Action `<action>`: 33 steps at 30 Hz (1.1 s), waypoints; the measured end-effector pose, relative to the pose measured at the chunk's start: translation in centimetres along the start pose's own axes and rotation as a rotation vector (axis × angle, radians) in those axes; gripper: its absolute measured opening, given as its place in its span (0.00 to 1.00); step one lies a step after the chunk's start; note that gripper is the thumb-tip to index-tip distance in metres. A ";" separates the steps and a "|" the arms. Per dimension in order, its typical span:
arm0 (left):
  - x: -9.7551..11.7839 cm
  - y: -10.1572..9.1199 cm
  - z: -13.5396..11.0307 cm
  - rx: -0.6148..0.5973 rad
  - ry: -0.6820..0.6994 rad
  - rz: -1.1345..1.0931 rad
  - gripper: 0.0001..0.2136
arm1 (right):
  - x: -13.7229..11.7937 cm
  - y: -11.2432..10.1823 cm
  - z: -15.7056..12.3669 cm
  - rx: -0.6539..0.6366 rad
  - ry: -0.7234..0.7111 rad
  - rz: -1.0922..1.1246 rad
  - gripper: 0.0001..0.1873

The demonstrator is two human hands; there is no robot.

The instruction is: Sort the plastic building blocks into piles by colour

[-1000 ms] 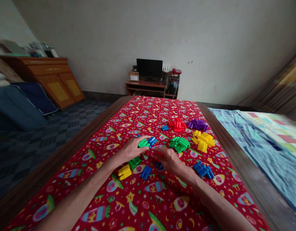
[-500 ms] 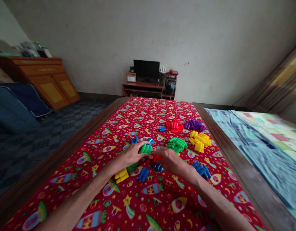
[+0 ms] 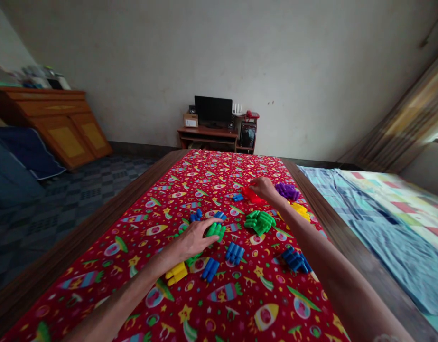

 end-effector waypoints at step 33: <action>1.4 1.2 -0.4 0.051 0.150 -0.118 0.09 | 0.9 -1.9 -9.5 0.198 0.083 0.289 0.13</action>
Point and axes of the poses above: each hand's wrist, its own z-axis towards the middle knuckle, its own y-axis out of the palm, x = y × z, the point moved 4 cm from there along z, towards the middle knuckle, and after that the axes turned 10 degrees about x, right-handed, at the moved point
